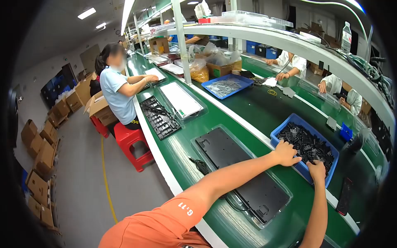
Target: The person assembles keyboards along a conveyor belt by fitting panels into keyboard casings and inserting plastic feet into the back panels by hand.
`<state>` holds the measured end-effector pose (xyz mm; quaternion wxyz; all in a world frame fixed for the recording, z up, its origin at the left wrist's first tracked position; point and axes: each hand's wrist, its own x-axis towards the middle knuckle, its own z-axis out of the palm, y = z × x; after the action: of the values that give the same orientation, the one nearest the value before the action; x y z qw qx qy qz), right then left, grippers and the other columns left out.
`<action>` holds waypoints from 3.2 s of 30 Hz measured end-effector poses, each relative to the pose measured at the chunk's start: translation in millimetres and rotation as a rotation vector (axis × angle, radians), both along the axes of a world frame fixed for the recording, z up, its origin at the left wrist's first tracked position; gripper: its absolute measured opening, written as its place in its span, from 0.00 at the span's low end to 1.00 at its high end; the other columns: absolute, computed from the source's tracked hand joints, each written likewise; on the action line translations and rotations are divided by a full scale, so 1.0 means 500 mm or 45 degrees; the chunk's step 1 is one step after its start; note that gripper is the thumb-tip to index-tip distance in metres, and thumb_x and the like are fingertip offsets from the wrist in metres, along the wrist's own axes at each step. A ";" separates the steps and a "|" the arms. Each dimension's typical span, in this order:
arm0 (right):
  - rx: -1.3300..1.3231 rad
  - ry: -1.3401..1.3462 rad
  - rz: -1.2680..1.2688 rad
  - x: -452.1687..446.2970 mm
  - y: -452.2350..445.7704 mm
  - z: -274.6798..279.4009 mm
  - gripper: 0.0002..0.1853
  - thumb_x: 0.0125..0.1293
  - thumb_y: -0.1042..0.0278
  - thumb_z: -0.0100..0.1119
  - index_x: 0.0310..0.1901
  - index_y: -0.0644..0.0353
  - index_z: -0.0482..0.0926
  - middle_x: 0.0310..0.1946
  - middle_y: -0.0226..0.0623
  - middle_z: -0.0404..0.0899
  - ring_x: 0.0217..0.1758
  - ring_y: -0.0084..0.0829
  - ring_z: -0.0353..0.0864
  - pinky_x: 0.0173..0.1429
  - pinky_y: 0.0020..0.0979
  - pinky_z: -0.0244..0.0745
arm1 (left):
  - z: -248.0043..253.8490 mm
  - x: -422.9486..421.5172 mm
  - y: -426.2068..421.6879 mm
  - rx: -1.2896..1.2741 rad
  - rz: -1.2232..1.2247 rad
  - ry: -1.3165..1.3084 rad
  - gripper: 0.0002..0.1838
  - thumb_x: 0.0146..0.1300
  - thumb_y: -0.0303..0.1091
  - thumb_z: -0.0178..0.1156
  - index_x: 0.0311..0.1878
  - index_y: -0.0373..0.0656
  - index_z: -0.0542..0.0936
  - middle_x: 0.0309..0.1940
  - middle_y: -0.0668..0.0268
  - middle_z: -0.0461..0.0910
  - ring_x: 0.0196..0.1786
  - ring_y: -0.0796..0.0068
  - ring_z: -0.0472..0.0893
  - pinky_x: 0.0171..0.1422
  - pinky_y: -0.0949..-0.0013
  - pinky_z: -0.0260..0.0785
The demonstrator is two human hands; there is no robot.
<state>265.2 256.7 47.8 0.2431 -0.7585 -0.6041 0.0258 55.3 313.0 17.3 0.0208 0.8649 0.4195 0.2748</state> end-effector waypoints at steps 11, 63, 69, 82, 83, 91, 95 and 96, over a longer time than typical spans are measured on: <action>0.006 0.122 -0.215 -0.007 0.000 -0.026 0.11 0.63 0.64 0.58 0.30 0.63 0.82 0.30 0.47 0.85 0.34 0.51 0.83 0.47 0.45 0.78 | 0.031 -0.044 0.017 -0.186 -0.270 -0.326 0.16 0.60 0.47 0.67 0.29 0.43 0.84 0.25 0.63 0.83 0.29 0.62 0.79 0.52 0.57 0.68; 0.037 -0.396 0.766 -0.033 -0.648 0.032 0.13 0.52 0.84 0.57 0.42 0.69 0.75 0.38 0.46 0.72 0.36 0.44 0.68 0.38 0.40 0.67 | 0.087 -0.437 -0.358 0.321 -0.311 0.287 0.08 0.58 0.27 0.59 0.41 0.39 0.78 0.34 0.61 0.72 0.36 0.63 0.73 0.39 0.66 0.71; -0.171 -0.708 0.581 -0.031 -0.651 0.006 0.14 0.45 0.80 0.59 0.37 0.69 0.75 0.36 0.47 0.70 0.36 0.43 0.65 0.36 0.40 0.65 | 0.094 -0.417 -0.378 0.448 -0.186 0.604 0.04 0.54 0.26 0.60 0.34 0.39 0.79 0.32 0.60 0.72 0.34 0.66 0.72 0.35 0.68 0.70; -0.662 -0.630 1.052 0.056 -0.552 0.103 0.09 0.50 0.67 0.60 0.24 0.65 0.82 0.27 0.49 0.81 0.28 0.53 0.79 0.36 0.43 0.77 | 0.109 -0.335 -0.378 0.227 -0.213 0.910 0.03 0.50 0.25 0.62 0.30 0.38 0.79 0.32 0.56 0.75 0.33 0.61 0.74 0.32 0.66 0.72; -0.685 -0.469 1.033 0.069 -0.541 0.110 0.08 0.51 0.69 0.58 0.24 0.66 0.82 0.25 0.47 0.82 0.25 0.53 0.77 0.33 0.43 0.75 | 0.121 -0.326 -0.380 0.214 -0.232 0.971 0.04 0.48 0.25 0.62 0.29 0.37 0.80 0.31 0.55 0.75 0.32 0.61 0.74 0.31 0.65 0.72; -0.121 -0.478 0.596 0.122 -0.529 0.003 0.27 0.69 0.49 0.61 0.16 0.59 0.78 0.15 0.34 0.79 0.17 0.42 0.75 0.25 0.35 0.70 | 0.169 -0.296 -0.387 0.402 -0.539 1.246 0.03 0.46 0.24 0.62 0.27 0.39 0.82 0.29 0.55 0.76 0.34 0.61 0.75 0.37 0.62 0.72; 0.207 -0.569 0.505 0.132 -0.534 -0.027 0.27 0.71 0.50 0.57 0.14 0.56 0.76 0.13 0.35 0.76 0.14 0.42 0.72 0.23 0.35 0.68 | 0.174 -0.307 -0.355 0.403 -0.744 1.124 0.01 0.53 0.26 0.60 0.29 0.41 0.80 0.32 0.59 0.76 0.37 0.64 0.74 0.43 0.64 0.71; 0.199 -0.660 0.478 0.137 -0.527 -0.019 0.25 0.70 0.54 0.59 0.15 0.56 0.75 0.14 0.35 0.76 0.16 0.42 0.72 0.24 0.36 0.68 | 0.171 -0.309 -0.348 0.406 -0.811 1.068 0.02 0.54 0.28 0.60 0.29 0.41 0.79 0.32 0.61 0.75 0.37 0.65 0.74 0.43 0.65 0.71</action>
<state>333.8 -6.8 38.2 0.1296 -0.5944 -0.7752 -0.1702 -99.2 139.2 102.6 -0.1976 0.9768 0.0624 -0.0533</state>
